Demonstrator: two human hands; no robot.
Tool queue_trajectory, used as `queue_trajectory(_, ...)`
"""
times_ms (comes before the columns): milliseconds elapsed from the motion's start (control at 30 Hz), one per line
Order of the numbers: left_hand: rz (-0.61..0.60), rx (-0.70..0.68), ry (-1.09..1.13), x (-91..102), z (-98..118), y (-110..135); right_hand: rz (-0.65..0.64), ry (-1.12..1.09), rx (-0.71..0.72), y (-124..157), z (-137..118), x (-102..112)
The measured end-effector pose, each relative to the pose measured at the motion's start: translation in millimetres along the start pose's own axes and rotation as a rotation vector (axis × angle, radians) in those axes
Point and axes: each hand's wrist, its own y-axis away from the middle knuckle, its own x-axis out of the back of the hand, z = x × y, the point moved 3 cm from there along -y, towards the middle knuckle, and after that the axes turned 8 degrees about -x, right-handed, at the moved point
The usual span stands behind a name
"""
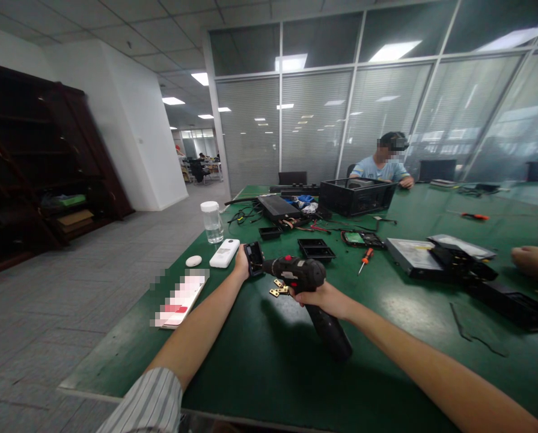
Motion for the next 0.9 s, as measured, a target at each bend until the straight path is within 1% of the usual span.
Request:
queue_trajectory(133, -0.005, -0.011, 0.003, -0.4, -0.2, -1.1, -0.013, 0.008, 0.013, -0.6, 1.4, 0.7)
queue_trajectory(400, -0.006, -0.022, -0.018, -0.8, 0.2, -0.4, 0.02, 0.04, -0.008, 2.7, -3.6, -0.3)
queue_trajectory(633, 0.017, 0.008, 0.007, 1.6, -3.4, -4.7, 0.013, 0.042, 0.009, 2.8, -6.3, -2.0)
queue_trajectory(900, 0.012, -0.012, -0.001, -0.5, -1.2, -1.2, 0.016, 0.034, -0.029, 2.3, -3.4, -1.2)
